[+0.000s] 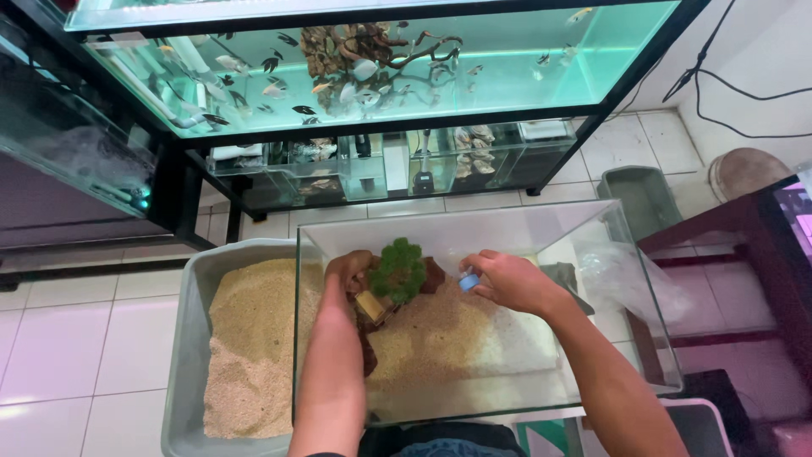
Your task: The person adds substrate to an aquarium and places decorative wood and a plant inside, using a small plastic container to pour the sand and then positioning the plant by hand.
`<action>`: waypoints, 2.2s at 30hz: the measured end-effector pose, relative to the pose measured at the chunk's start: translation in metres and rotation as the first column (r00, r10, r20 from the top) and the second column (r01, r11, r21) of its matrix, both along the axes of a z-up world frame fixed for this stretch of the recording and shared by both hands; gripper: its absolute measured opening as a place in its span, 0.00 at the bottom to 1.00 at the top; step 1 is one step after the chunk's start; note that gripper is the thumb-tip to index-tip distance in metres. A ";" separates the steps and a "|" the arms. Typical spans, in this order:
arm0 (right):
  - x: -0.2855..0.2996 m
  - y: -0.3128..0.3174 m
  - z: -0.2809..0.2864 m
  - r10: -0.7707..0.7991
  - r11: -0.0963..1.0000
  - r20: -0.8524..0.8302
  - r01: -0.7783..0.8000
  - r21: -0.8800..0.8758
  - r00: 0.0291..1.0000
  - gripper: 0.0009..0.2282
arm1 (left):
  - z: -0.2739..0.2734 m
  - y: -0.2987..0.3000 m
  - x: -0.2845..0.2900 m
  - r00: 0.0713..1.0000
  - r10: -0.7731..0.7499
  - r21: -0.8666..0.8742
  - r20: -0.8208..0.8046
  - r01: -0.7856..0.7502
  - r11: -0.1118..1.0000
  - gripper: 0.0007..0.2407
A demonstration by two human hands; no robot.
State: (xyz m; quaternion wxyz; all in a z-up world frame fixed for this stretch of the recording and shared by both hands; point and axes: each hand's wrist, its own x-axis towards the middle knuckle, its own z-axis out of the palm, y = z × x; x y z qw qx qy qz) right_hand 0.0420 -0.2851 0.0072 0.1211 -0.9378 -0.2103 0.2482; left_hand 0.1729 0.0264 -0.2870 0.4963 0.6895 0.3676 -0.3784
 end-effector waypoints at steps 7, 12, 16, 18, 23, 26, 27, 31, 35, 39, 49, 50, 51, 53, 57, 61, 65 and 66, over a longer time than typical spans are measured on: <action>0.001 -0.002 -0.001 0.021 1.000 0.025 -0.021 0.011 0.999 0.17 | 0.111 0.022 -0.048 0.993 -0.092 -0.122 -0.079 0.082 0.989 0.19; -0.001 -0.003 -0.007 0.033 0.999 0.033 -0.033 0.009 0.999 0.17 | 0.046 0.029 -0.044 0.985 -0.142 -0.009 0.096 0.143 0.990 0.13; 0.001 -0.002 -0.009 0.034 0.999 0.035 -0.035 0.022 0.999 0.17 | 0.094 0.021 -0.060 0.988 -0.079 -0.036 0.132 0.084 0.996 0.09; 0.002 -0.002 -0.009 0.032 0.999 0.032 -0.033 0.020 0.999 0.16 | 0.073 0.023 -0.056 0.989 0.074 -0.108 0.127 -0.060 0.992 0.08; 0.004 -0.004 -0.019 0.013 0.999 0.025 -0.014 0.034 1.000 0.16 | -0.001 0.026 -0.030 0.994 -0.049 -0.034 0.098 0.052 0.998 0.10; 0.001 -0.001 -0.004 -0.003 1.000 0.000 0.003 0.016 1.000 0.15 | 0.025 0.022 -0.034 0.994 -0.108 -0.046 0.030 0.109 0.993 0.11; 0.001 -0.001 -0.006 -0.009 1.000 0.001 0.009 0.016 1.000 0.15 | 0.033 0.020 -0.033 0.993 -0.115 -0.046 0.031 0.116 0.992 0.11; 0.001 -0.002 -0.004 -0.011 1.000 -0.006 0.011 0.007 1.000 0.16 | 0.045 0.020 -0.030 0.982 -0.186 -0.071 -0.018 0.184 0.980 0.10; 0.002 -0.003 -0.004 -0.010 1.000 -0.010 0.010 -0.002 1.000 0.16 | 0.060 0.020 -0.029 0.965 -0.259 -0.097 -0.046 0.254 0.962 0.11; 0.001 -0.001 0.001 -0.019 1.000 -0.017 0.019 -0.015 1.000 0.15 | 0.146 0.011 -0.056 0.951 -0.304 -0.138 -0.046 0.296 0.945 0.15; 0.004 -0.003 -0.009 0.026 0.999 0.019 -0.025 -0.029 0.999 0.16 | 0.163 0.016 -0.070 0.941 -0.304 -0.060 0.147 0.315 0.947 0.07; 0.005 -0.003 -0.009 0.032 0.999 0.048 -0.030 -0.040 0.998 0.16 | 0.159 0.019 -0.069 0.942 -0.291 -0.020 0.165 0.298 0.954 0.10; 0.004 -0.004 -0.004 0.042 0.998 0.050 -0.040 -0.040 0.998 0.16 | 0.157 0.020 -0.066 0.945 -0.282 -0.020 0.167 0.289 0.957 0.10; 0.002 -0.005 0.004 0.024 0.999 0.066 -0.025 0.021 0.998 0.17 | 0.152 0.023 -0.061 0.875 -0.452 0.143 0.173 0.432 0.891 0.05; -0.003 -0.005 0.011 0.051 0.995 0.116 -0.060 0.079 0.992 0.17 | 0.112 0.036 -0.038 0.806 -0.570 0.279 0.160 0.517 0.809 0.01; -0.008 0.001 0.009 0.059 0.968 0.205 -0.106 0.228 0.977 0.18 | 0.156 0.032 -0.055 0.726 -0.657 0.355 0.204 0.571 0.740 0.05; -0.019 0.012 0.016 0.098 0.923 0.252 -0.183 0.339 0.963 0.19 | 0.227 0.003 -0.100 0.804 -0.290 0.039 0.519 0.317 0.948 0.20; -0.021 0.015 0.016 0.110 0.920 0.254 -0.195 0.340 0.961 0.19 | 0.255 -0.008 -0.118 0.807 -0.280 0.040 0.520 0.305 0.952 0.20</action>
